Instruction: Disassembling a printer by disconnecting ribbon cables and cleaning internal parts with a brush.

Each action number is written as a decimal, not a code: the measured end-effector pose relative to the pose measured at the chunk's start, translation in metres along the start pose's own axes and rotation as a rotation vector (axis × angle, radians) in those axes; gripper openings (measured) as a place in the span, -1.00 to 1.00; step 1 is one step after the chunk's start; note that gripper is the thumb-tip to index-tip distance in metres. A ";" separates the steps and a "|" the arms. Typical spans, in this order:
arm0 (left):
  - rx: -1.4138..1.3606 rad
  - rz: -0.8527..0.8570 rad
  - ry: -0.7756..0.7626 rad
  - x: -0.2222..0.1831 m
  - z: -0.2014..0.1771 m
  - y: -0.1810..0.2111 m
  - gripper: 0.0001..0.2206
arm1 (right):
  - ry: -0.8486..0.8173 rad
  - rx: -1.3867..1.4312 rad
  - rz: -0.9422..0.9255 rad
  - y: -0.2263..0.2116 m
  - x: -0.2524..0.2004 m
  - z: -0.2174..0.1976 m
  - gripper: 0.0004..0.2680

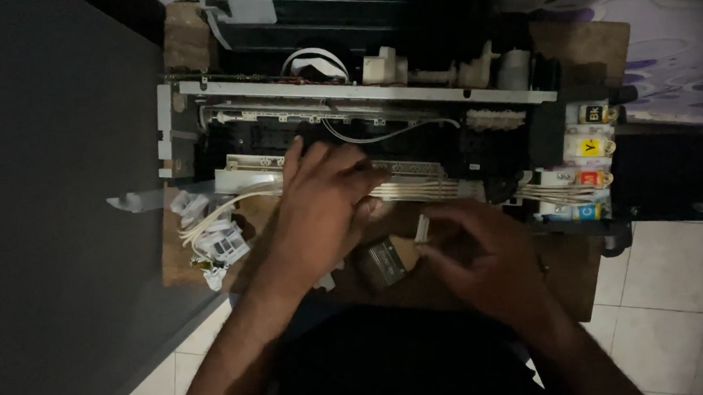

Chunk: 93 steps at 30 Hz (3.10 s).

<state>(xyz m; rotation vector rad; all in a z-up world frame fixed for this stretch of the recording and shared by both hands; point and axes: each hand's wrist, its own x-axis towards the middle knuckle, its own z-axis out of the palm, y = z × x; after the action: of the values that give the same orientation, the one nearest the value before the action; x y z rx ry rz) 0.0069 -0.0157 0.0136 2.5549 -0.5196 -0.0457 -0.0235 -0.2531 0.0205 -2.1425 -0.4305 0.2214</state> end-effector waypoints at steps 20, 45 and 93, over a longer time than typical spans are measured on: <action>0.213 0.065 0.051 -0.014 -0.004 -0.002 -0.60 | -0.095 -0.336 -0.072 0.011 -0.002 0.024 -0.75; 0.011 -0.072 0.123 -0.010 0.016 0.006 -0.71 | -0.143 -0.417 -0.078 0.007 0.003 0.024 -0.76; -0.558 -0.815 0.375 -0.095 0.001 0.010 -0.66 | -0.204 -0.278 -0.183 0.007 0.003 0.027 -0.63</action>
<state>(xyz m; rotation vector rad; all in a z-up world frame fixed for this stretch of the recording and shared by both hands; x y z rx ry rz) -0.0844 0.0113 0.0116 1.9858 0.6097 0.0015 -0.0274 -0.2353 -0.0003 -2.3425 -0.8127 0.2906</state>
